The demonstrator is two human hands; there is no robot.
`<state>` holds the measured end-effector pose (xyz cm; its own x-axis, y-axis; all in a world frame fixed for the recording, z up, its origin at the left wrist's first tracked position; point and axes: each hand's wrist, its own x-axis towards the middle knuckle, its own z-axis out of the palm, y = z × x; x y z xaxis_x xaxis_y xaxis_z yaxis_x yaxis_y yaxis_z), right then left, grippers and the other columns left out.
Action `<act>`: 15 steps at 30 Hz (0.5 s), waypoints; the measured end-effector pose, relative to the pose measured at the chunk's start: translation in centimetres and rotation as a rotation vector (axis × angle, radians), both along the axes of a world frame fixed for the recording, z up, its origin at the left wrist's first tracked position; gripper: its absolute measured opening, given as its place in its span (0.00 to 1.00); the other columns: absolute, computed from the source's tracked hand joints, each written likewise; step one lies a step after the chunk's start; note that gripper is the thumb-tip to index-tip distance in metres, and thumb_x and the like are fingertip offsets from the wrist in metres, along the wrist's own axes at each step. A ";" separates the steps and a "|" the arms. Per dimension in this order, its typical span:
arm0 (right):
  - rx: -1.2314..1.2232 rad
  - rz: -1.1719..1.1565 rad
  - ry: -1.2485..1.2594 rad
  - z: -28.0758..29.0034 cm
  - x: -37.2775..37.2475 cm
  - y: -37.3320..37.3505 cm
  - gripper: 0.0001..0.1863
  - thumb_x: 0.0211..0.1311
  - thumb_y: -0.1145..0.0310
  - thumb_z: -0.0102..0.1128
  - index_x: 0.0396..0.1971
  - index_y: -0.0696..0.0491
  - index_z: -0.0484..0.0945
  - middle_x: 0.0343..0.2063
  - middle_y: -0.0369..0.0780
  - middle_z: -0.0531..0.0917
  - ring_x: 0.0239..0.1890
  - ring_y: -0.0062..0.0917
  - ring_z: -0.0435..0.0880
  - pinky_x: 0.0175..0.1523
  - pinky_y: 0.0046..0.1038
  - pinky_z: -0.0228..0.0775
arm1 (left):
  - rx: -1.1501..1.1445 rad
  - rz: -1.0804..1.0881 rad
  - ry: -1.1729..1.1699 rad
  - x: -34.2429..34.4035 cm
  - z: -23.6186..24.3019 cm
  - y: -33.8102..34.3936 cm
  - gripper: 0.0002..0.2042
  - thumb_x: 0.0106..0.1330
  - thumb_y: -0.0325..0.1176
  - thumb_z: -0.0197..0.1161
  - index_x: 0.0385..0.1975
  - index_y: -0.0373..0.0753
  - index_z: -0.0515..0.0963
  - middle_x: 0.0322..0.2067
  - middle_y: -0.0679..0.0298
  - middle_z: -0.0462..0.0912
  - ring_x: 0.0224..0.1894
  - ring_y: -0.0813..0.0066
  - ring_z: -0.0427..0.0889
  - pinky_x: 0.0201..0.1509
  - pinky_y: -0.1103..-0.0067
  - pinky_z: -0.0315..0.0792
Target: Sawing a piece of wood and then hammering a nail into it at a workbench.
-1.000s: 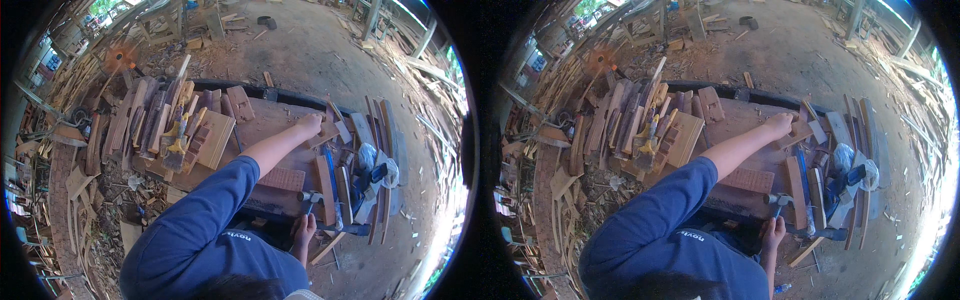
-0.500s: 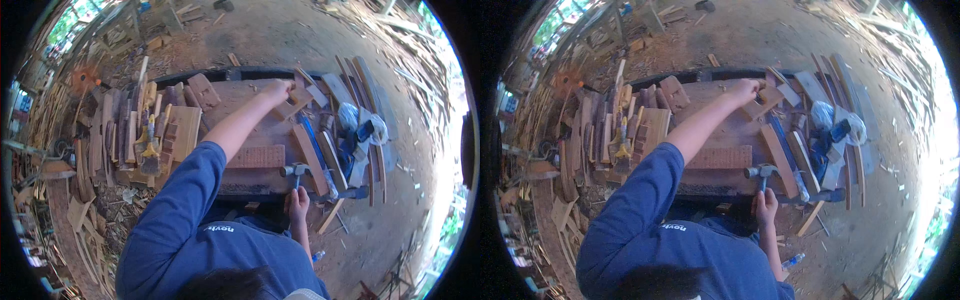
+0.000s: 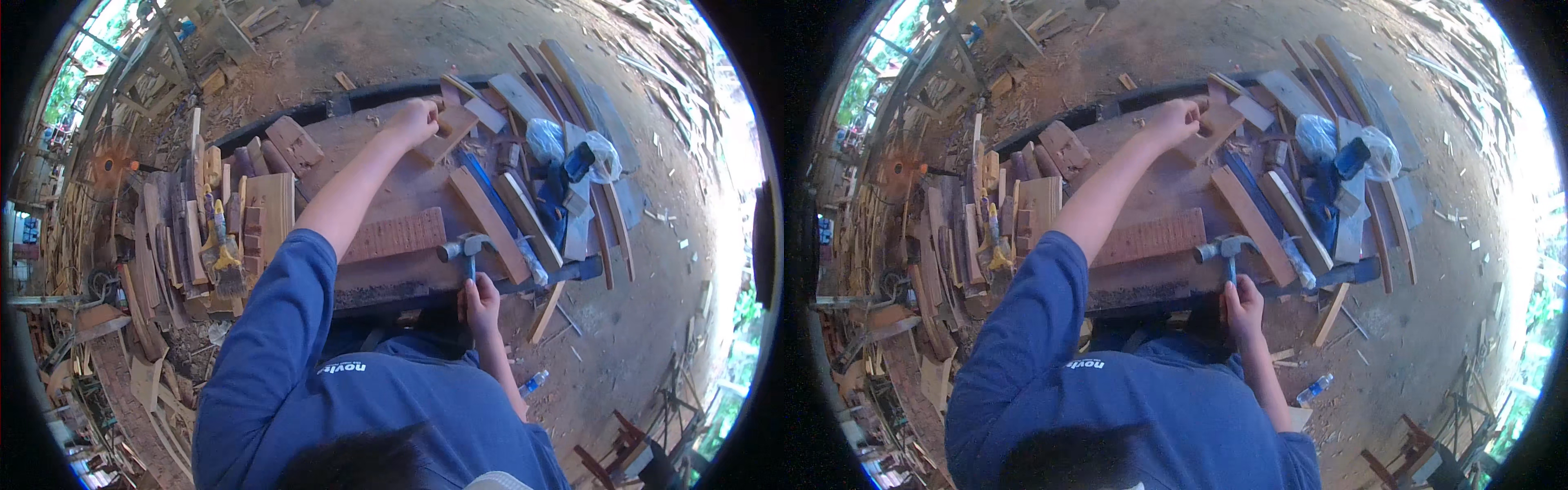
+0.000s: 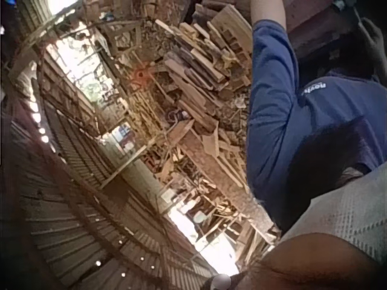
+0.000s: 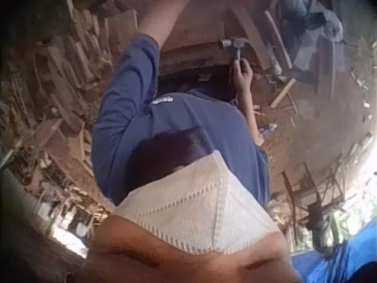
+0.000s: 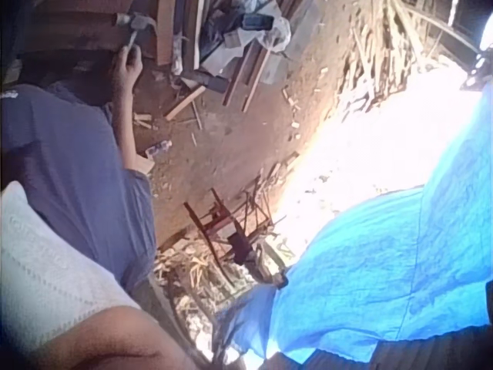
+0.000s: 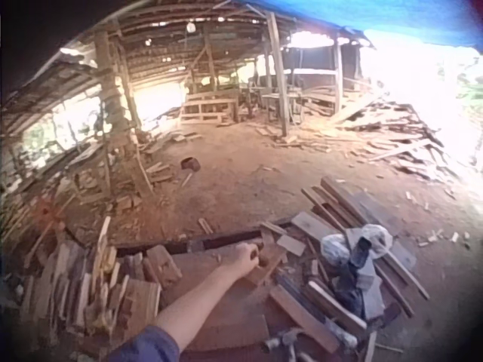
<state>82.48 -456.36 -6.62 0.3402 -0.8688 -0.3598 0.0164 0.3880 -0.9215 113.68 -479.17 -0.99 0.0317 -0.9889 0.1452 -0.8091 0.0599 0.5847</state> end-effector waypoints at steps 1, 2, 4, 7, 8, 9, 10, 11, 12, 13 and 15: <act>-0.005 -0.013 0.000 0.0 0.0 0.0 0.08 0.74 0.66 0.50 0.38 0.55 0.72 0.17 0.34 0.72 0.12 0.16 0.68 0.14 0.19 0.61 | -0.020 -0.023 0.016 -0.3 0.3 0.7 0.07 0.55 0.32 0.63 0.30 0.36 0.80 0.31 0.50 0.83 0.36 0.53 0.84 0.43 0.65 0.77; 0.016 -0.013 -0.040 0.1 0.0 0.0 0.08 0.73 0.67 0.51 0.37 0.56 0.72 0.17 0.33 0.73 0.13 0.16 0.69 0.15 0.19 0.61 | -0.050 -0.057 0.072 -0.7 0.7 1.6 0.07 0.55 0.32 0.63 0.29 0.35 0.79 0.29 0.51 0.83 0.35 0.55 0.83 0.41 0.67 0.76; 0.051 -0.017 -0.043 0.2 0.0 -0.1 0.07 0.72 0.68 0.52 0.37 0.56 0.73 0.17 0.33 0.73 0.13 0.15 0.70 0.16 0.19 0.61 | -0.071 -0.071 0.216 -1.9 1.3 4.2 0.06 0.55 0.30 0.64 0.27 0.34 0.77 0.27 0.56 0.82 0.31 0.67 0.83 0.37 0.74 0.75; 0.085 -0.008 -0.057 0.4 -0.1 -0.2 0.07 0.72 0.68 0.53 0.38 0.56 0.73 0.17 0.33 0.74 0.12 0.15 0.70 0.15 0.19 0.61 | -0.013 -0.184 0.509 -3.4 2.1 9.1 0.03 0.58 0.28 0.61 0.30 0.38 0.77 0.28 0.66 0.82 0.33 0.80 0.80 0.39 0.80 0.74; 0.094 -0.015 -0.058 0.4 -0.1 -0.2 0.07 0.72 0.68 0.53 0.39 0.56 0.72 0.18 0.34 0.74 0.12 0.16 0.70 0.15 0.20 0.61 | -0.003 -0.187 0.511 -3.9 2.1 10.9 0.03 0.58 0.28 0.61 0.30 0.38 0.77 0.28 0.66 0.82 0.33 0.80 0.80 0.39 0.80 0.74; 0.083 -0.026 -0.064 0.4 -0.1 -0.2 0.07 0.72 0.68 0.53 0.39 0.56 0.72 0.18 0.34 0.74 0.12 0.16 0.70 0.15 0.20 0.61 | 0.062 -0.155 0.551 -4.2 2.1 12.6 0.02 0.60 0.27 0.61 0.30 0.38 0.77 0.28 0.68 0.82 0.34 0.82 0.80 0.39 0.81 0.74; 0.078 -0.020 -0.069 0.4 -0.1 -0.2 0.07 0.72 0.68 0.52 0.39 0.57 0.72 0.18 0.34 0.74 0.12 0.16 0.70 0.15 0.20 0.61 | 0.114 -0.119 0.590 -4.6 2.0 13.9 0.01 0.61 0.25 0.61 0.30 0.38 0.77 0.28 0.70 0.82 0.34 0.84 0.79 0.39 0.82 0.74; 0.089 -0.012 -0.076 0.4 -0.1 -0.3 0.07 0.72 0.68 0.52 0.39 0.57 0.72 0.18 0.34 0.74 0.12 0.16 0.70 0.15 0.20 0.61 | 0.139 -0.123 0.590 -4.9 1.7 14.8 0.01 0.61 0.25 0.61 0.30 0.38 0.77 0.28 0.70 0.82 0.34 0.84 0.79 0.39 0.82 0.74; 0.085 -0.006 -0.099 0.3 -0.1 -0.3 0.07 0.73 0.68 0.52 0.39 0.57 0.73 0.18 0.34 0.74 0.11 0.16 0.70 0.15 0.20 0.60 | 0.090 -0.089 0.590 -5.3 1.3 15.5 0.02 0.60 0.26 0.62 0.30 0.36 0.77 0.28 0.67 0.83 0.32 0.83 0.80 0.38 0.81 0.75; 0.082 -0.016 -0.095 0.3 -0.1 -0.3 0.07 0.73 0.68 0.52 0.39 0.57 0.73 0.18 0.34 0.74 0.11 0.16 0.70 0.15 0.20 0.60 | 0.035 -0.060 0.590 -5.4 0.8 16.0 0.03 0.60 0.26 0.63 0.30 0.35 0.77 0.27 0.64 0.84 0.30 0.81 0.81 0.36 0.80 0.75; 0.080 -0.003 -0.080 0.2 -0.2 -0.3 0.07 0.73 0.68 0.52 0.39 0.57 0.72 0.18 0.34 0.74 0.11 0.16 0.70 0.14 0.20 0.60 | 0.038 -0.016 0.504 -5.5 0.0 16.4 0.03 0.60 0.26 0.64 0.30 0.36 0.77 0.27 0.64 0.83 0.29 0.80 0.82 0.36 0.80 0.76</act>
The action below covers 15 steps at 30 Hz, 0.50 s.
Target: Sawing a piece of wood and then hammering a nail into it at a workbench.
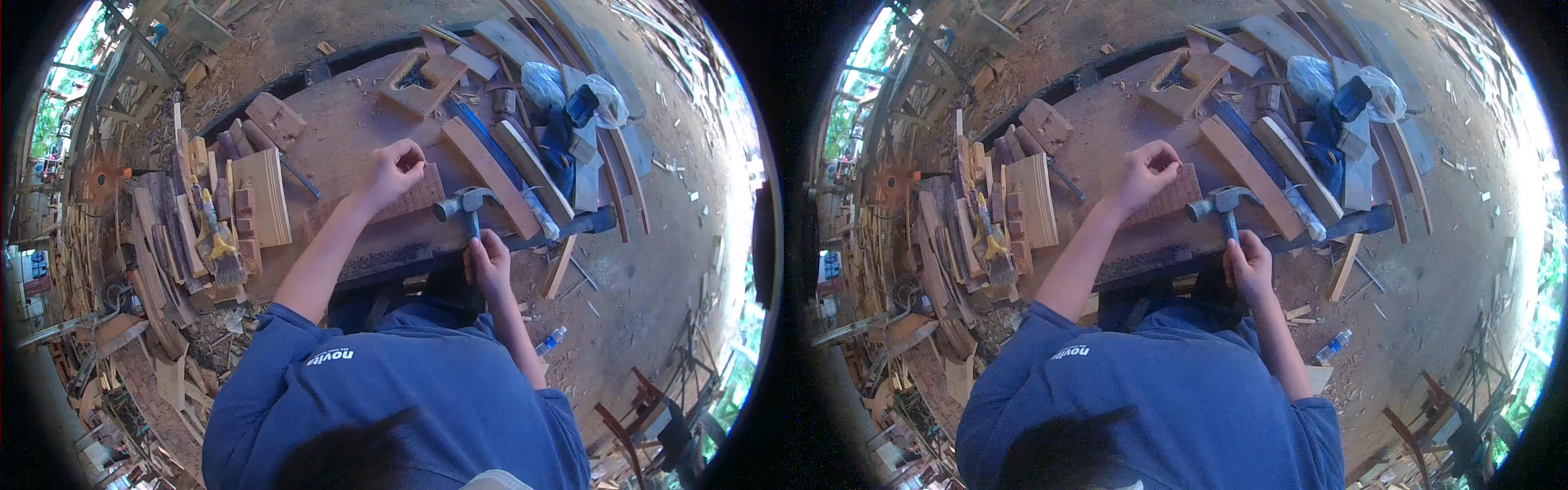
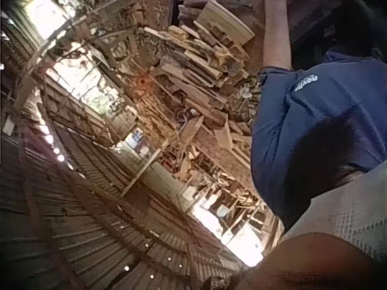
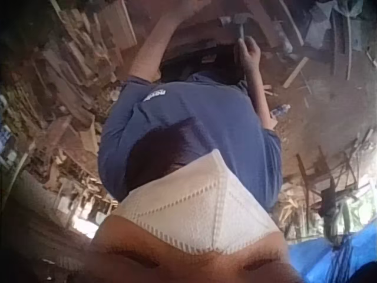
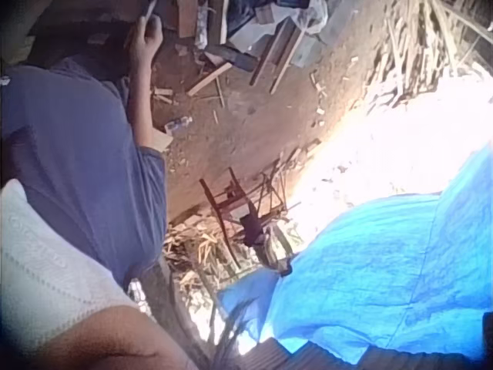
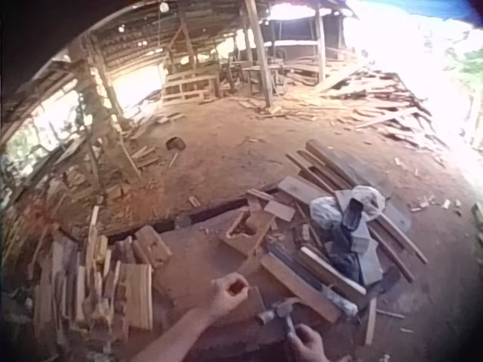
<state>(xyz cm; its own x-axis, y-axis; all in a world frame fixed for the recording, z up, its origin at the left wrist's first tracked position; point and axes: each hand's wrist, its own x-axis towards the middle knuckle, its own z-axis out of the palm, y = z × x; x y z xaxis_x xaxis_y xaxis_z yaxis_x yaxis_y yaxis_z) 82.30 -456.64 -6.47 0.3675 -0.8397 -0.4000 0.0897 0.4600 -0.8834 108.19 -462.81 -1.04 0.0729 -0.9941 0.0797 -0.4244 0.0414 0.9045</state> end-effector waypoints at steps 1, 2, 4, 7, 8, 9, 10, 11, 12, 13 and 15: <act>-0.022 0.004 0.029 0.0 0.0 0.0 0.07 0.73 0.68 0.52 0.39 0.57 0.72 0.17 0.34 0.74 0.11 0.17 0.70 0.14 0.20 0.60 | 0.022 0.051 -0.091 0.0 -0.4 0.1 0.03 0.60 0.27 0.64 0.30 0.36 0.77 0.26 0.63 0.83 0.29 0.79 0.82 0.36 0.79 0.76; -0.035 0.007 0.018 0.0 0.0 0.0 0.07 0.73 0.68 0.52 0.39 0.57 0.72 0.17 0.34 0.74 0.11 0.17 0.70 0.14 0.20 0.60 | 0.000 0.037 -0.086 0.0 -0.7 0.1 0.03 0.60 0.27 0.64 0.30 0.36 0.77 0.26 0.63 0.83 0.29 0.79 0.82 0.36 0.79 0.76; -0.014 0.004 0.027 0.0 0.0 -0.1 0.07 0.72 0.69 0.52 0.39 0.57 0.72 0.17 0.34 0.74 0.12 0.17 0.70 0.14 0.21 0.60 | 0.098 0.061 -0.049 0.0 -1.1 0.1 0.03 0.61 0.27 0.65 0.32 0.36 0.79 0.28 0.68 0.83 0.30 0.85 0.78 0.34 0.81 0.73; -0.019 0.002 0.005 0.1 0.1 -0.1 0.07 0.72 0.69 0.52 0.39 0.57 0.72 0.17 0.34 0.74 0.12 0.16 0.70 0.15 0.20 0.60 | 0.062 0.065 -0.103 -0.3 -1.1 0.2 0.04 0.59 0.28 0.66 0.30 0.36 0.77 0.24 0.60 0.83 0.27 0.74 0.82 0.34 0.77 0.76; -0.048 -0.008 -0.005 0.0 0.0 0.0 0.07 0.72 0.69 0.52 0.39 0.57 0.72 0.17 0.34 0.74 0.12 0.16 0.70 0.15 0.20 0.60 | 0.054 0.067 -0.104 -0.4 -1.0 0.2 0.04 0.59 0.28 0.66 0.30 0.36 0.77 0.24 0.60 0.83 0.27 0.74 0.82 0.34 0.77 0.76; -0.040 -0.008 -0.012 0.0 0.0 -0.1 0.07 0.72 0.69 0.52 0.38 0.57 0.72 0.17 0.34 0.74 0.12 0.16 0.70 0.15 0.20 0.60 | 0.047 0.058 -0.113 -0.4 -0.9 0.3 0.04 0.59 0.28 0.66 0.29 0.36 0.77 0.24 0.60 0.83 0.27 0.74 0.82 0.34 0.77 0.75; -0.021 -0.012 -0.014 -0.1 0.0 0.1 0.06 0.72 0.69 0.52 0.38 0.57 0.73 0.17 0.34 0.74 0.12 0.16 0.70 0.15 0.20 0.61 | 0.035 0.056 -0.121 -0.5 -0.9 0.3 0.04 0.59 0.28 0.66 0.29 0.36 0.77 0.24 0.59 0.82 0.27 0.73 0.82 0.34 0.77 0.75; -0.036 -0.004 -0.021 -0.2 0.0 -0.1 0.06 0.72 0.69 0.52 0.38 0.57 0.73 0.17 0.34 0.74 0.12 0.16 0.70 0.15 0.20 0.61 | 0.036 0.053 -0.124 -0.6 -0.8 0.3 0.04 0.59 0.28 0.66 0.29 0.36 0.77 0.24 0.59 0.82 0.27 0.73 0.82 0.34 0.77 0.75; -0.015 -0.008 -0.002 -0.4 -0.1 0.1 0.07 0.72 0.69 0.53 0.38 0.57 0.73 0.17 0.34 0.74 0.12 0.16 0.70 0.15 0.20 0.61 | 0.029 0.042 -0.141 -0.6 -0.8 0.2 0.04 0.59 0.27 0.65 0.29 0.36 0.77 0.25 0.58 0.82 0.28 0.70 0.82 0.34 0.75 0.75; 0.017 -0.009 0.006 -0.5 -0.1 0.0 0.07 0.72 0.69 0.53 0.37 0.56 0.73 0.17 0.33 0.74 0.12 0.16 0.70 0.15 0.20 0.61 | 0.011 0.039 -0.160 -0.6 -0.9 0.2 0.04 0.58 0.27 0.65 0.29 0.36 0.77 0.25 0.56 0.81 0.29 0.66 0.83 0.35 0.74 0.76; -0.060 -0.010 0.013 -0.9 -0.2 0.1 0.07 0.72 0.68 0.53 0.37 0.56 0.73 0.17 0.33 0.74 0.12 0.16 0.69 0.15 0.20 0.61 | -0.068 0.007 -0.204 -0.7 -1.2 -0.1 0.04 0.57 0.26 0.64 0.28 0.36 0.76 0.26 0.55 0.81 0.31 0.61 0.82 0.37 0.71 0.76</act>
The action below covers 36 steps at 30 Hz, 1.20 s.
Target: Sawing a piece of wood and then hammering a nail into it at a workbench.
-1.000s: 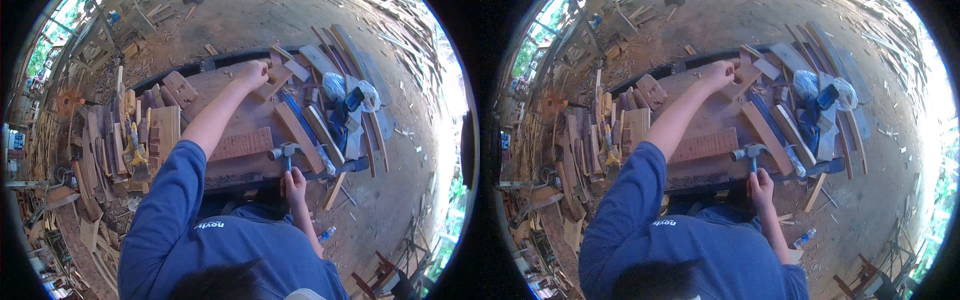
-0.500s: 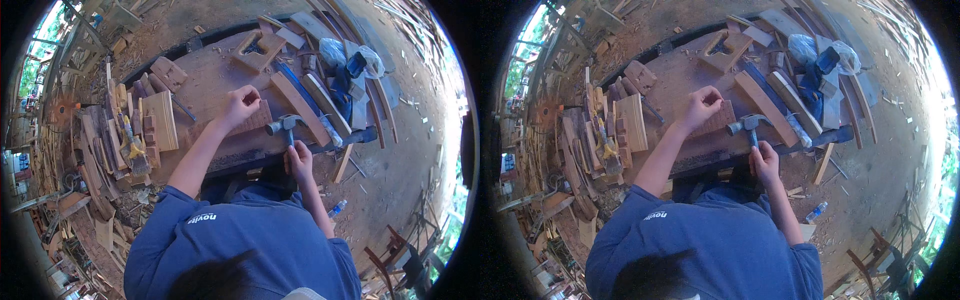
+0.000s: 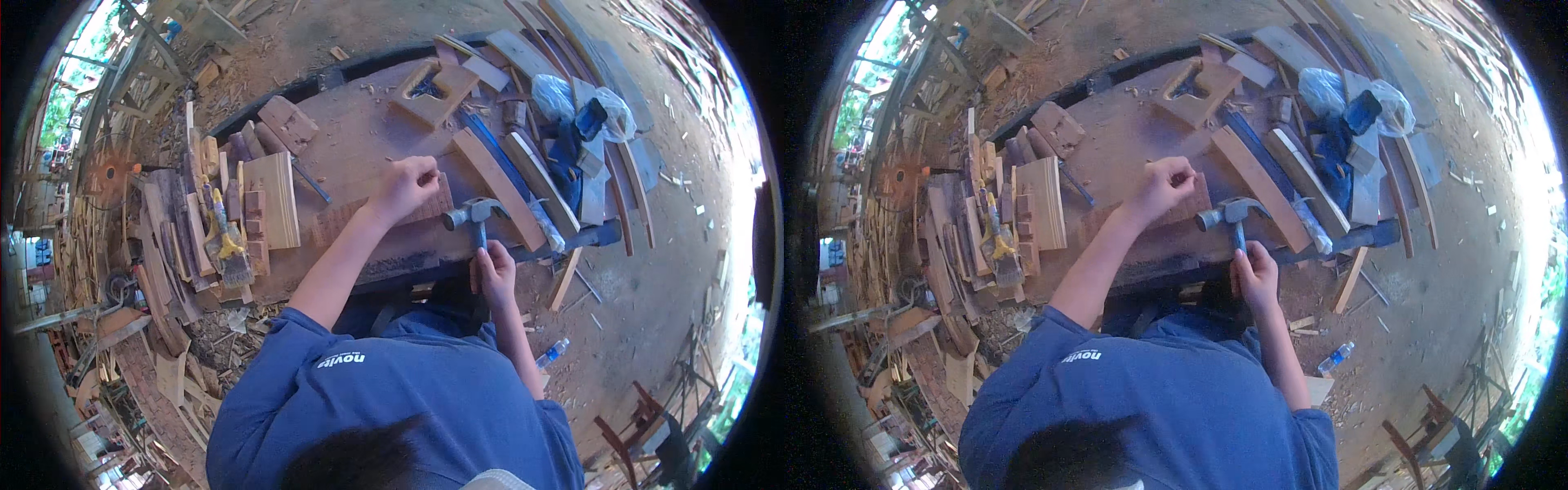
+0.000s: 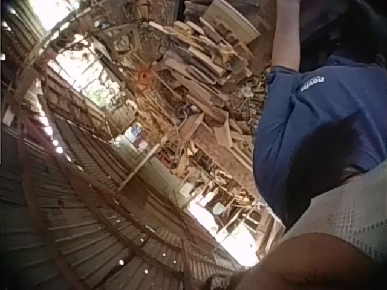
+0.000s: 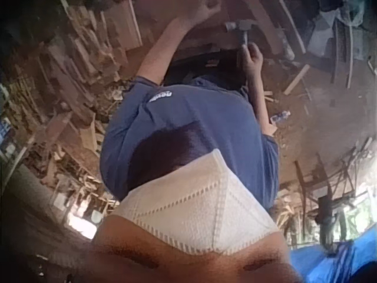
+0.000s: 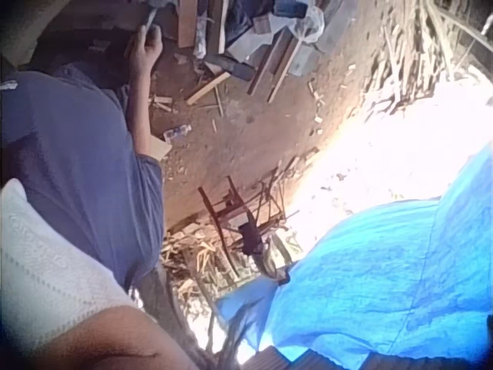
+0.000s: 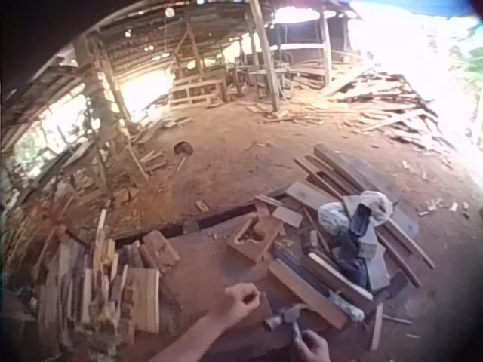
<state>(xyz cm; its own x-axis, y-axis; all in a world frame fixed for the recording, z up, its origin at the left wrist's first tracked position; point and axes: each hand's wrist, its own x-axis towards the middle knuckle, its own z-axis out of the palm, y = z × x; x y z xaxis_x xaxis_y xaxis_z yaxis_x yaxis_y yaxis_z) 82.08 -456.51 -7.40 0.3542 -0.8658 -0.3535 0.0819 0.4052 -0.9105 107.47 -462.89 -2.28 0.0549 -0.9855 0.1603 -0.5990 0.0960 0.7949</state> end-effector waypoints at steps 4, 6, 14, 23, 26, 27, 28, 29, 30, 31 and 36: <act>0.046 -0.001 -0.050 -0.4 -0.1 0.1 0.07 0.72 0.68 0.53 0.38 0.56 0.74 0.17 0.33 0.74 0.12 0.16 0.69 0.15 0.20 0.61 | -0.231 -0.078 -0.120 -0.5 -0.8 -0.4 0.03 0.54 0.25 0.62 0.25 0.36 0.75 0.28 0.52 0.80 0.36 0.51 0.81 0.41 0.64 0.75; -0.002 0.000 -0.043 -0.4 -0.2 0.1 0.07 0.72 0.68 0.53 0.39 0.57 0.75 0.17 0.33 0.74 0.12 0.16 0.69 0.16 0.19 0.61 | -0.225 -0.061 -0.115 -0.8 -1.2 -0.3 0.03 0.54 0.24 0.64 0.26 0.36 0.76 0.29 0.54 0.80 0.36 0.53 0.80 0.42 0.66 0.75; -0.054 0.018 0.017 1.0 0.3 0.3 0.09 0.73 0.66 0.53 0.41 0.57 0.75 0.18 0.33 0.74 0.13 0.14 0.69 0.17 0.18 0.61 | -0.280 -0.011 0.048 -1.2 -2.4 0.2 0.05 0.55 0.24 0.63 0.30 0.37 0.74 0.28 0.56 0.79 0.35 0.54 0.80 0.40 0.66 0.75; -0.225 -0.087 0.051 4.7 1.5 1.7 0.13 0.69 0.72 0.57 0.51 0.56 0.70 0.27 0.34 0.75 0.19 0.15 0.72 0.20 0.17 0.64 | -0.243 0.006 0.052 -1.1 -3.1 0.3 0.11 0.57 0.25 0.63 0.39 0.41 0.72 0.28 0.59 0.78 0.34 0.57 0.81 0.39 0.67 0.75; -0.168 -0.153 0.021 6.4 1.6 0.9 0.12 0.69 0.73 0.56 0.50 0.58 0.70 0.25 0.34 0.74 0.17 0.14 0.71 0.18 0.17 0.61 | -0.216 0.025 0.073 -1.2 -3.0 0.4 0.13 0.57 0.25 0.63 0.41 0.41 0.72 0.28 0.58 0.78 0.35 0.57 0.81 0.39 0.67 0.75; -0.170 -0.150 0.022 6.8 1.7 0.5 0.12 0.69 0.73 0.56 0.50 0.58 0.70 0.25 0.34 0.74 0.17 0.14 0.71 0.18 0.17 0.61 | -0.189 0.027 0.063 -1.2 -3.0 0.5 0.11 0.57 0.25 0.63 0.40 0.40 0.73 0.29 0.57 0.79 0.35 0.56 0.82 0.40 0.67 0.75; -0.219 -0.125 0.078 7.2 1.7 0.1 0.12 0.69 0.74 0.55 0.50 0.59 0.71 0.24 0.34 0.73 0.17 0.14 0.71 0.17 0.17 0.61 | -0.145 0.028 0.053 -1.3 -3.0 0.5 0.10 0.57 0.25 0.63 0.38 0.39 0.74 0.29 0.57 0.79 0.36 0.56 0.82 0.40 0.67 0.75; -0.271 -0.125 0.131 7.6 1.7 -0.4 0.12 0.69 0.74 0.55 0.50 0.59 0.71 0.23 0.34 0.73 0.16 0.14 0.70 0.16 0.17 0.60 | -0.166 0.032 0.056 -1.3 -3.1 0.5 0.10 0.57 0.25 0.63 0.38 0.39 0.74 0.29 0.57 0.79 0.36 0.56 0.82 0.40 0.67 0.75; -0.269 -0.124 0.155 7.8 1.6 -0.9 0.12 0.68 0.74 0.57 0.48 0.60 0.72 0.24 0.34 0.75 0.17 0.13 0.71 0.19 0.17 0.61 | -0.236 0.023 0.046 -1.3 -3.1 0.5 0.08 0.57 0.25 0.63 0.36 0.39 0.75 0.29 0.56 0.80 0.36 0.55 0.82 0.41 0.67 0.75; -0.297 -0.113 0.147 8.0 1.6 -1.3 0.12 0.68 0.74 0.57 0.48 0.60 0.72 0.24 0.34 0.75 0.17 0.13 0.71 0.19 0.17 0.61 | -0.284 0.019 0.029 -1.3 -3.1 0.4 0.06 0.56 0.25 0.63 0.34 0.38 0.76 0.29 0.55 0.80 0.36 0.54 0.82 0.41 0.66 0.75; -0.397 0.011 0.382 7.8 1.3 -3.0 0.11 0.68 0.68 0.60 0.43 0.59 0.75 0.21 0.31 0.74 0.16 0.10 0.68 0.19 0.14 0.57 | -0.275 0.019 0.076 -1.2 -3.1 0.4 0.03 0.56 0.26 0.63 0.28 0.36 0.77 0.29 0.55 0.81 0.36 0.53 0.80 0.42 0.66 0.75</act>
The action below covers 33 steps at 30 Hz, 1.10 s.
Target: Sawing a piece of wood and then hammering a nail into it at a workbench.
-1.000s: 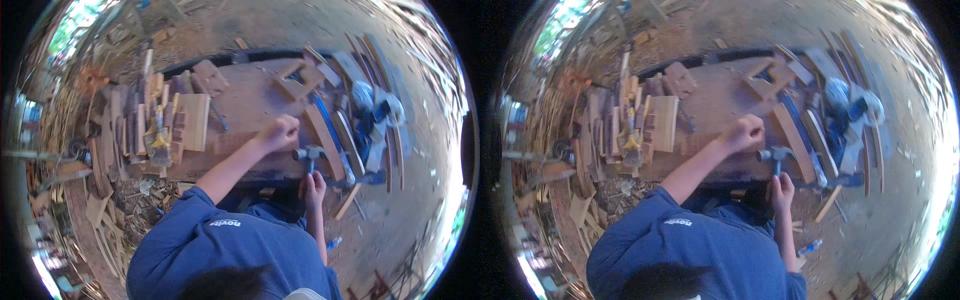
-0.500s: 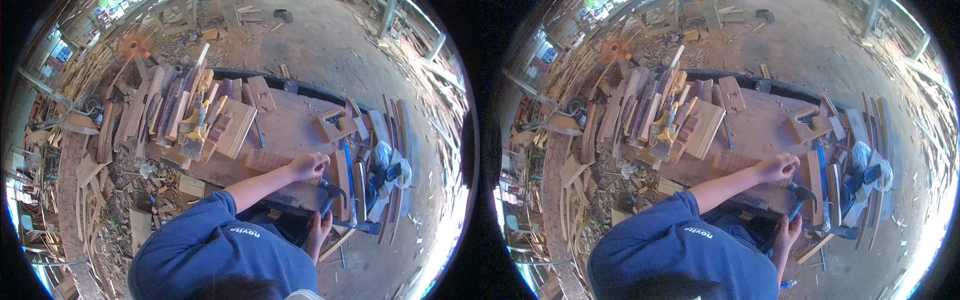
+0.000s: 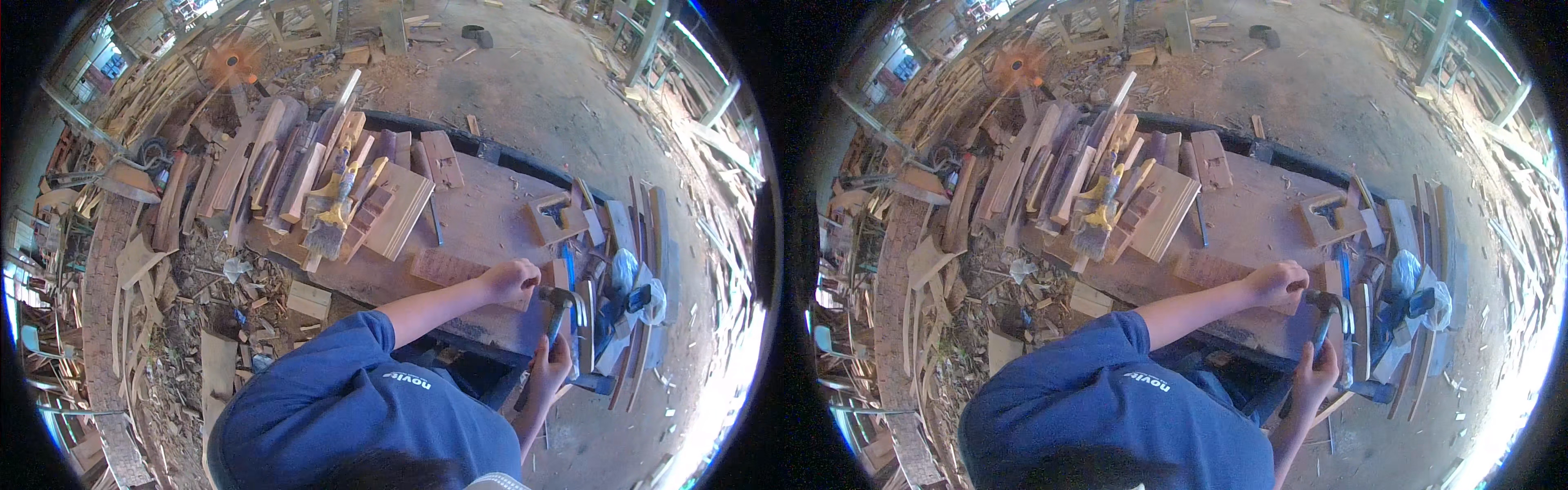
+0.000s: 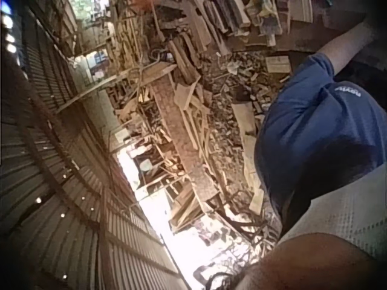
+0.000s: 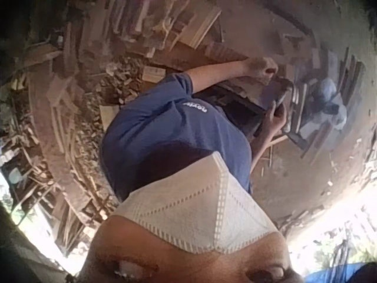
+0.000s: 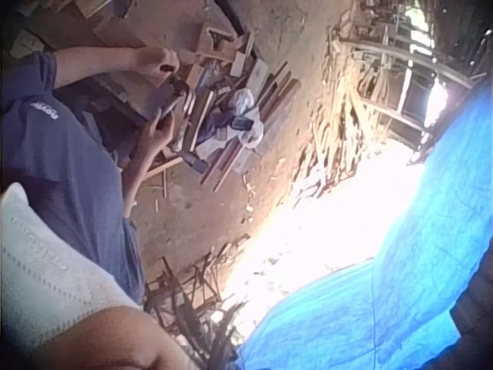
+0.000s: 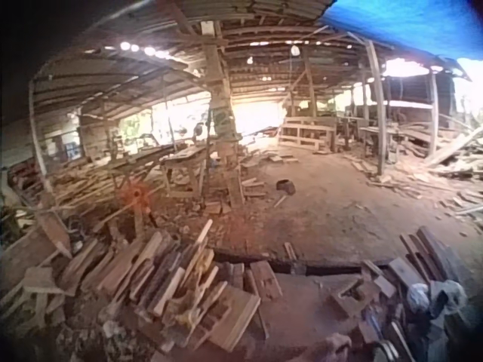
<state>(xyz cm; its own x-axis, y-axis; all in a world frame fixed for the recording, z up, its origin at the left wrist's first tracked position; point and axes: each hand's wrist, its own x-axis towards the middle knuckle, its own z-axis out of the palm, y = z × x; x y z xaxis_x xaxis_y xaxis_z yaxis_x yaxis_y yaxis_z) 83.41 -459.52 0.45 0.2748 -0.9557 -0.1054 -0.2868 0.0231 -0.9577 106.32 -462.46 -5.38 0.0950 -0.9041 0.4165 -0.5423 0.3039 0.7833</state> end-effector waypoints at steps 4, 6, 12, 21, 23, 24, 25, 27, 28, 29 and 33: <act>-0.033 0.037 0.056 -0.5 -0.1 -0.3 0.08 0.68 0.72 0.57 0.43 0.60 0.75 0.27 0.34 0.78 0.24 0.10 0.70 0.24 0.16 0.59 | 0.037 -0.026 0.026 0.1 -0.1 0.0 0.04 0.55 0.27 0.64 0.27 0.36 0.77 0.29 0.56 0.80 0.37 0.54 0.80 0.42 0.67 0.74; -0.026 0.058 -0.015 -0.4 0.1 -0.2 0.07 0.70 0.71 0.56 0.41 0.58 0.71 0.26 0.32 0.76 0.24 0.10 0.69 0.24 0.16 0.58 | 0.013 -0.013 0.034 0.1 -0.1 -0.1 0.04 0.53 0.27 0.65 0.25 0.36 0.77 0.29 0.56 0.80 0.37 0.55 0.80 0.43 0.66 0.75; 0.051 0.039 -0.081 1.5 1.2 0.1 0.08 0.73 0.68 0.52 0.45 0.53 0.66 0.19 0.30 0.70 0.15 0.10 0.66 0.16 0.16 0.55 | -0.031 0.044 -0.027 0.2 -0.3 -0.5 0.04 0.51 0.27 0.66 0.22 0.37 0.77 0.29 0.56 0.80 0.38 0.56 0.80 0.44 0.66 0.75; 0.004 0.039 0.000 2.3 1.3 -1.3 0.09 0.73 0.67 0.51 0.45 0.55 0.68 0.21 0.31 0.71 0.20 0.10 0.68 0.22 0.16 0.58 | 0.072 0.009 -0.028 0.7 0.0 -0.5 0.05 0.51 0.29 0.68 0.26 0.36 0.81 0.32 0.55 0.83 0.40 0.57 0.81 0.47 0.67 0.75; -0.001 0.033 0.064 1.4 1.2 -1.7 0.11 0.72 0.65 0.52 0.46 0.57 0.69 0.24 0.34 0.74 0.22 0.14 0.71 0.26 0.21 0.62 | 0.046 0.012 -0.043 0.8 0.0 -0.6 0.05 0.52 0.29 0.68 0.26 0.36 0.82 0.30 0.55 0.83 0.38 0.58 0.82 0.45 0.68 0.75; 0.089 0.005 0.060 0.9 1.1 -1.8 0.13 0.72 0.65 0.52 0.47 0.58 0.70 0.26 0.37 0.76 0.23 0.18 0.74 0.29 0.24 0.66 | 0.025 -0.028 -0.020 0.8 0.0 -0.6 0.05 0.52 0.29 0.68 0.26 0.36 0.82 0.30 0.55 0.83 0.38 0.58 0.82 0.45 0.68 0.75; 0.050 -0.001 0.085 0.5 1.1 -2.0 0.13 0.72 0.65 0.52 0.47 0.58 0.70 0.26 0.37 0.76 0.23 0.18 0.74 0.29 0.24 0.66 | 0.054 -0.016 0.008 0.9 0.1 -0.6 0.04 0.53 0.28 0.68 0.26 0.36 0.82 0.30 0.56 0.82 0.37 0.59 0.82 0.44 0.69 0.76; -0.196 0.058 0.225 -0.1 1.1 -2.0 0.11 0.73 0.64 0.52 0.47 0.52 0.68 0.20 0.30 0.70 0.18 0.11 0.68 0.20 0.17 0.57 | 0.091 -0.022 0.052 0.9 0.2 -0.5 0.04 0.53 0.28 0.68 0.26 0.35 0.82 0.29 0.56 0.82 0.36 0.60 0.82 0.42 0.70 0.76; -0.277 0.073 0.278 -0.2 1.2 -2.0 0.10 0.73 0.63 0.52 0.47 0.50 0.67 0.18 0.28 0.68 0.16 0.09 0.66 0.17 0.15 0.54 | 0.062 -0.025 0.028 0.9 0.3 -0.5 0.04 0.53 0.27 0.68 0.26 0.35 0.82 0.29 0.56 0.82 0.35 0.61 0.82 0.41 0.71 0.76; -0.222 0.056 0.254 -0.2 1.2 -1.8 0.10 0.73 0.63 0.52 0.47 0.51 0.68 0.19 0.29 0.69 0.17 0.10 0.66 0.19 0.16 0.55 | 0.029 -0.016 0.002 1.0 0.3 -0.4 0.04 0.53 0.27 0.68 0.26 0.35 0.81 0.29 0.57 0.82 0.34 0.62 0.82 0.40 0.72 0.76; -0.220 0.071 0.249 0.8 2.0 -1.3 0.12 0.73 0.62 0.52 0.46 0.55 0.70 0.20 0.32 0.72 0.19 0.14 0.69 0.24 0.19 0.59 | 0.055 -0.017 0.016 1.1 0.7 -0.3 0.05 0.53 0.26 0.69 0.27 0.34 0.80 0.29 0.57 0.81 0.34 0.63 0.82 0.39 0.72 0.76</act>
